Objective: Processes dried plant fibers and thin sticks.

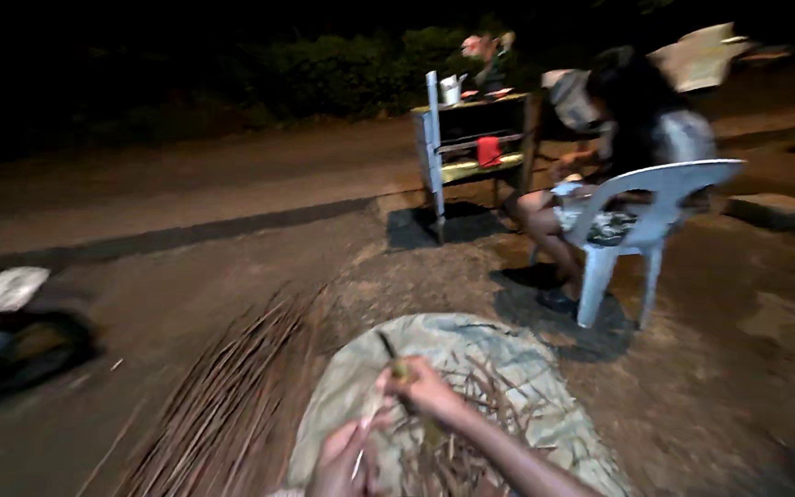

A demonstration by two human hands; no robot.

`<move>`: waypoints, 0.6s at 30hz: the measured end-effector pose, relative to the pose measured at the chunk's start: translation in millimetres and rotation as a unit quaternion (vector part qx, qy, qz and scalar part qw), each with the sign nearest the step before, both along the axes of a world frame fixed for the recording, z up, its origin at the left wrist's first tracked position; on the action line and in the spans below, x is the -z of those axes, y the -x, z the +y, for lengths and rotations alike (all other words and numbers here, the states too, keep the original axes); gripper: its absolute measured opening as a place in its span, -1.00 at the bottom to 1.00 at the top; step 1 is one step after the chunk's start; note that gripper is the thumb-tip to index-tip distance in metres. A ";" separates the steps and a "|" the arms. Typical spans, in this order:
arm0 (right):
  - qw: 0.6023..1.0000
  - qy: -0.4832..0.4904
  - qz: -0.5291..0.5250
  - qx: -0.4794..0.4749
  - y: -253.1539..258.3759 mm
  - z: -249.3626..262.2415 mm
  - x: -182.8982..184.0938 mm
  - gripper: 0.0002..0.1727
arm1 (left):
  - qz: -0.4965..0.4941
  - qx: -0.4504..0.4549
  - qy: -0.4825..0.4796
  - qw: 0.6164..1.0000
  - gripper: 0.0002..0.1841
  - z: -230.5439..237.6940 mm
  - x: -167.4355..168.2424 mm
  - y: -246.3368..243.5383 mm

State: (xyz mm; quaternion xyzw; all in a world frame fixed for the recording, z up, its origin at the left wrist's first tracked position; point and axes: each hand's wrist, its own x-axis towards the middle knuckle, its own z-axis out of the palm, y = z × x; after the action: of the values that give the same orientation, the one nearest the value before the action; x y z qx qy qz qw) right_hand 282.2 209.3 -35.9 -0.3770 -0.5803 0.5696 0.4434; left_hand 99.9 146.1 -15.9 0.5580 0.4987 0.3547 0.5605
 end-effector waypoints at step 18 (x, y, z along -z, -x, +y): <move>0.863 -0.245 -0.441 0.023 19.8 -19.8 11.0 -0.79 | -0.082 -0.020 0.022 0.996 -0.69 -3.3 19.6 2.7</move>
State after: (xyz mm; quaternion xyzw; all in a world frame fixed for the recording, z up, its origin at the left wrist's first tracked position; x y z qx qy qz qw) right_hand 262.4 189.6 -46.9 -0.4815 -0.8272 0.1727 0.2324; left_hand 97.2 142.8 -35.5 0.5047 0.4699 0.3989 0.6045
